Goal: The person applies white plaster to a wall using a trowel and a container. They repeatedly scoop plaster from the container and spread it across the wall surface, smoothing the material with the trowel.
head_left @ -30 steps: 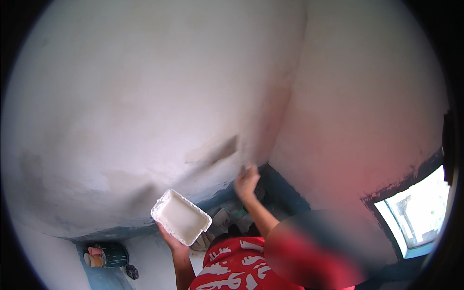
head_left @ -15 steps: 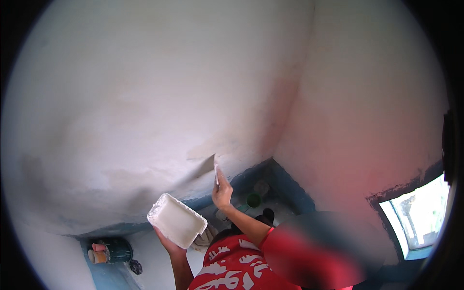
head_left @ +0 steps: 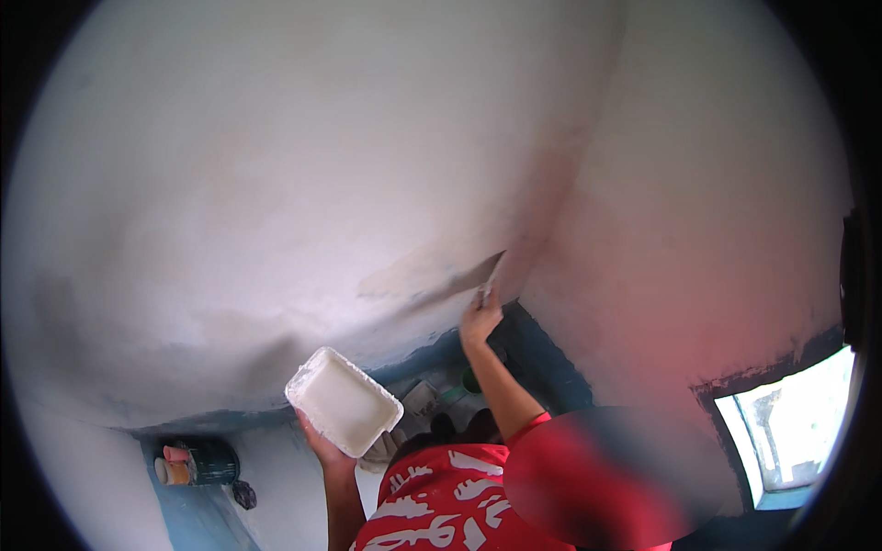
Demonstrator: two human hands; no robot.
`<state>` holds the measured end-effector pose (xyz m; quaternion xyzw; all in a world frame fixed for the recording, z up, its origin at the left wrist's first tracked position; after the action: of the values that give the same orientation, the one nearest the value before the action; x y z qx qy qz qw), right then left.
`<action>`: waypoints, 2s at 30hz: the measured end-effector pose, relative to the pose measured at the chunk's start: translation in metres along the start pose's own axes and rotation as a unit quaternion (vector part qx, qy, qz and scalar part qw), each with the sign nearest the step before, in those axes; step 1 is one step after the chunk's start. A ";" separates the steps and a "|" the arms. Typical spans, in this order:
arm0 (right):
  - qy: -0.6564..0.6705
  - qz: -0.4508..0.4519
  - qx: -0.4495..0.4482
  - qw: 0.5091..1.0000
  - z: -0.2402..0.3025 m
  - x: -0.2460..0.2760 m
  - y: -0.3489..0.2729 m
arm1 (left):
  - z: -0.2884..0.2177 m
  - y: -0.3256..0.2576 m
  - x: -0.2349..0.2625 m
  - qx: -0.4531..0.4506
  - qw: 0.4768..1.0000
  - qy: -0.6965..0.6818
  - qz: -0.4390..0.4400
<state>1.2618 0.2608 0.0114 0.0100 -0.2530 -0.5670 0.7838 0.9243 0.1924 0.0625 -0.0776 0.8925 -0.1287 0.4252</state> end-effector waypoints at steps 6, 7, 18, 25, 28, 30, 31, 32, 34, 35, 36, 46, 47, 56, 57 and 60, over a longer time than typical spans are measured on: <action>0.218 0.205 0.089 0.950 0.047 0.013 -0.099 | 0.004 0.004 0.016 0.027 0.999 0.004 -0.024; 0.260 0.232 0.082 0.934 0.058 0.019 -0.099 | 0.005 0.006 0.016 0.037 0.999 -0.005 -0.038; 0.031 0.438 0.377 0.816 0.219 0.094 -0.111 | 0.009 0.009 0.018 0.027 0.999 -0.032 0.010; 0.042 0.463 0.326 0.823 0.229 0.097 -0.129 | 0.008 0.011 0.023 0.020 0.999 -0.040 0.027; -0.058 0.504 0.333 0.795 0.220 0.077 -0.144 | 0.012 0.013 0.025 0.021 0.998 -0.039 0.036; -0.111 0.524 0.305 0.787 0.216 0.060 -0.151 | 0.013 0.015 0.027 0.020 0.998 -0.040 0.048; -0.136 0.534 0.291 0.782 0.213 0.052 -0.154 | 0.014 0.016 0.028 0.020 0.998 -0.040 0.053; -0.138 0.533 0.301 0.779 0.211 0.046 -0.156 | 0.016 0.019 0.030 0.023 0.997 -0.038 0.061; -0.140 0.534 0.319 0.771 0.210 0.036 -0.162 | 0.018 0.022 0.033 0.030 0.996 -0.033 0.072; -0.142 0.540 0.301 0.773 0.210 0.034 -0.163 | 0.020 0.022 0.035 0.028 0.997 -0.030 0.067; -0.140 0.547 0.283 0.775 0.211 0.034 -0.164 | 0.018 0.022 0.034 0.023 0.998 -0.026 0.060; -0.056 0.589 0.242 0.769 0.211 0.039 -0.171 | 0.013 0.020 0.031 -0.005 0.999 -0.016 0.049; -0.045 0.592 0.244 0.767 0.212 0.040 -0.172 | 0.012 0.019 0.030 -0.007 0.998 -0.018 0.055; 0.041 0.621 0.208 0.754 0.244 0.071 -0.152 | -0.015 -0.007 -0.015 -0.051 0.995 -0.015 0.088; 0.060 0.628 0.194 0.751 0.253 0.080 -0.146 | -0.021 -0.013 -0.023 -0.045 0.995 -0.022 0.089; 0.110 0.592 0.232 0.764 0.266 0.093 -0.123 | -0.031 -0.029 -0.045 -0.038 0.995 -0.031 0.085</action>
<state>1.0655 0.2058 0.2423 0.1023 -0.2447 0.0908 0.9599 0.9298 0.1814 0.1230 -0.0217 0.8866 -0.0560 0.4586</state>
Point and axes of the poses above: each hand's wrist, its own y-axis towards the middle knuckle, its own x-axis out of the back of the hand, z = x × y, the point moved 5 cm from there along y, towards the middle knuckle, and after that the axes turned 2 degrees about -y, right-handed, at the moved point
